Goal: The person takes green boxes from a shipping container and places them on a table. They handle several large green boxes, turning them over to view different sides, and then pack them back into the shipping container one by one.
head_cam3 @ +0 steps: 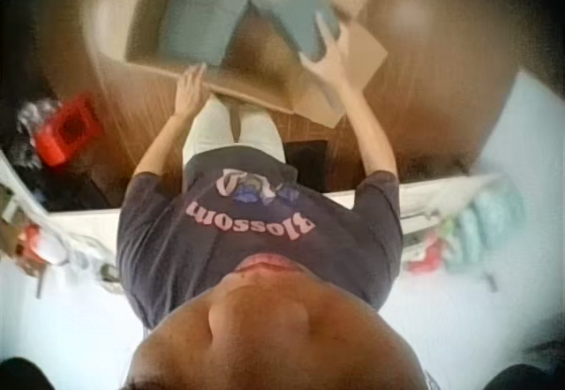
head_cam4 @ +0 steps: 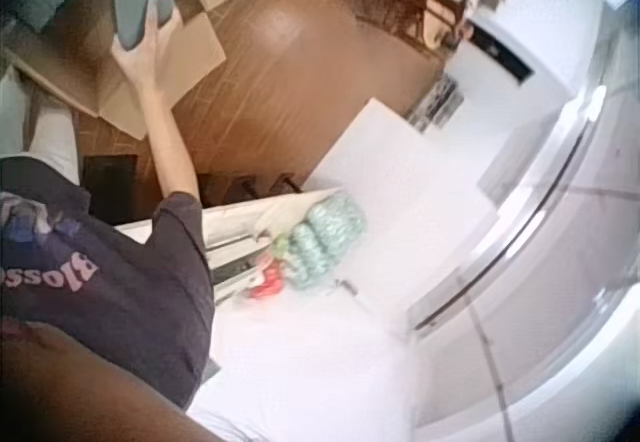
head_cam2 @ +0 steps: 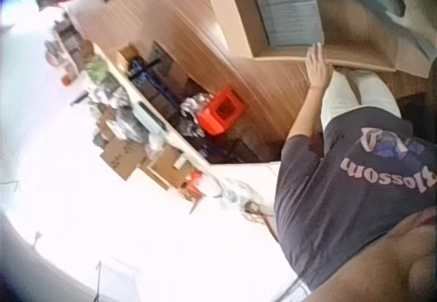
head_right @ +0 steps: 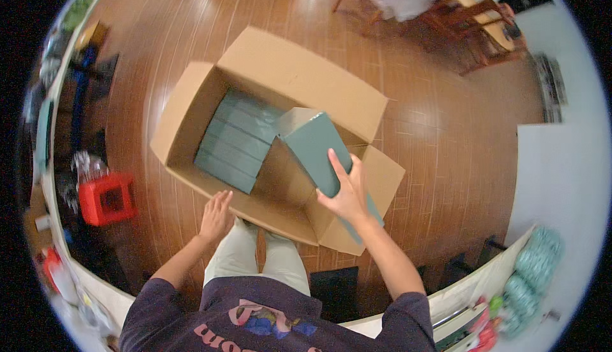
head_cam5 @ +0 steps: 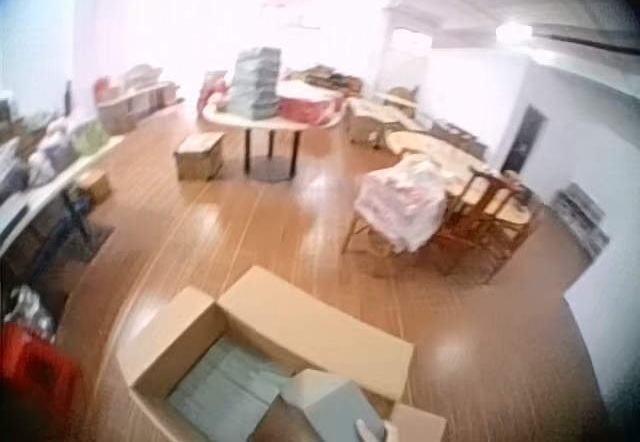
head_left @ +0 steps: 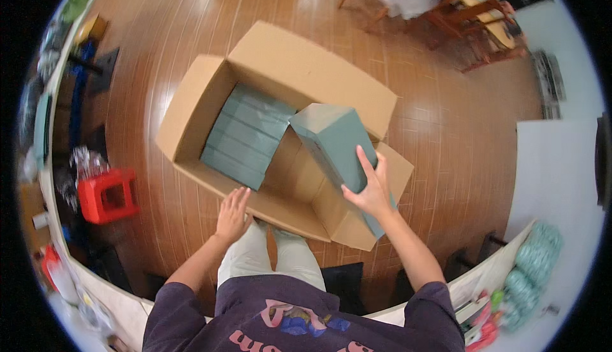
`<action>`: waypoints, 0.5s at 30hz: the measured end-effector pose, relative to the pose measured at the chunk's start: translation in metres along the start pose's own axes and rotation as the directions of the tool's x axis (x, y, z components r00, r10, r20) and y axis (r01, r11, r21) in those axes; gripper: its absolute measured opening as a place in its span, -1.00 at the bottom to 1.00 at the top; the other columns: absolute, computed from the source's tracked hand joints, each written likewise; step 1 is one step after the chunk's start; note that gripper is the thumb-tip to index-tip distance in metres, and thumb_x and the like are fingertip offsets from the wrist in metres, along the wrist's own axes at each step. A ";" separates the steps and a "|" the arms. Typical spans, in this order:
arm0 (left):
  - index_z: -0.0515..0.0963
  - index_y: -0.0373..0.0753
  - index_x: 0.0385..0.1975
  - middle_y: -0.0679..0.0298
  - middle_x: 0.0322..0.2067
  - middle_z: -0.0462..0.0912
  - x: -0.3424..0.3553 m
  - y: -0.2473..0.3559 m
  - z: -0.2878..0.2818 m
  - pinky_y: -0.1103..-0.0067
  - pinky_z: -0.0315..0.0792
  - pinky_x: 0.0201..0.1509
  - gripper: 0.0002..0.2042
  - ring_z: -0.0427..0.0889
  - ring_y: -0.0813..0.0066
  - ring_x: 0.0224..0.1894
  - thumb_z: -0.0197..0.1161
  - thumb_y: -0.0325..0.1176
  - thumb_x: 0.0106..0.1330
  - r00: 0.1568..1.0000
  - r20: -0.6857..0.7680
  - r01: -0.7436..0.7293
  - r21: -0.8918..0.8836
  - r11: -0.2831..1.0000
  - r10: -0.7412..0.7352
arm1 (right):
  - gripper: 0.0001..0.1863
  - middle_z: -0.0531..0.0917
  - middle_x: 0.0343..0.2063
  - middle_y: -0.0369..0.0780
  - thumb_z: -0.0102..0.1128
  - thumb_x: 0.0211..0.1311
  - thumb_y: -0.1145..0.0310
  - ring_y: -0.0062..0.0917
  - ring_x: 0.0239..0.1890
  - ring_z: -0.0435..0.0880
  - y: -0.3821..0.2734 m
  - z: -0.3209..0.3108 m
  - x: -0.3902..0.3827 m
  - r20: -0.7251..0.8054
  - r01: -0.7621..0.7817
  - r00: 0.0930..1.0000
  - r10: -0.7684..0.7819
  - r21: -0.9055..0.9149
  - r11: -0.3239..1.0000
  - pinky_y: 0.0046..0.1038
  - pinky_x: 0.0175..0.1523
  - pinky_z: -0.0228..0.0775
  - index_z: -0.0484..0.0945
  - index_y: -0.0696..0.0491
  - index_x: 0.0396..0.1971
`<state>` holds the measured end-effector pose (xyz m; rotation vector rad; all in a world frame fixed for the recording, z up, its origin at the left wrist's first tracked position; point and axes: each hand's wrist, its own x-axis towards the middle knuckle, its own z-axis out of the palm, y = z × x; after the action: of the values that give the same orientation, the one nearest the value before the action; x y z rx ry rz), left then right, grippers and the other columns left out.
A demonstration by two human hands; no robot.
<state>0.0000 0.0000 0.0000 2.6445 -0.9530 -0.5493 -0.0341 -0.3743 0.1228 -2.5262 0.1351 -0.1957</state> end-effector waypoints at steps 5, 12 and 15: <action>0.06 -0.23 0.31 0.04 0.21 0.22 0.042 -0.076 0.088 0.24 0.09 0.33 -0.29 0.16 0.06 0.29 0.22 -0.34 0.14 0.972 -0.043 0.229 -0.070 0.971 -0.232 | 0.00 0.24 0.04 0.07 0.43 -0.35 0.25 -0.03 0.05 0.28 0.092 0.126 0.084 0.253 0.132 0.965 -0.071 -0.234 0.963 -0.07 0.14 0.21 0.21 -0.34 0.29; 0.22 -0.20 0.20 0.10 0.12 0.33 0.051 -0.155 0.148 0.27 0.14 0.29 -0.46 0.26 0.15 0.24 0.16 -0.39 0.19 0.950 -0.039 0.297 -0.192 0.935 -0.309 | 0.04 0.25 0.04 0.08 0.50 -0.34 0.23 -0.05 0.05 0.30 0.145 0.246 0.114 0.408 0.139 0.913 0.009 -0.331 0.933 -0.13 0.13 0.22 0.18 -0.44 0.29; 0.29 -0.19 0.15 0.16 0.08 0.39 0.067 -0.172 0.156 0.31 0.17 0.26 -0.52 0.31 0.22 0.21 0.15 -0.37 0.20 0.932 -0.090 0.335 -0.153 0.930 -0.351 | 0.05 0.27 0.05 0.08 0.50 -0.34 0.24 -0.07 0.03 0.32 0.154 0.274 0.131 0.468 0.218 0.883 -0.021 -0.370 0.903 -0.13 0.11 0.23 0.16 -0.46 0.29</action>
<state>0.0736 0.0649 -0.2211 2.6959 -0.4017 -0.5067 0.1338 -0.3651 -0.1736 -2.9271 -0.1957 0.4275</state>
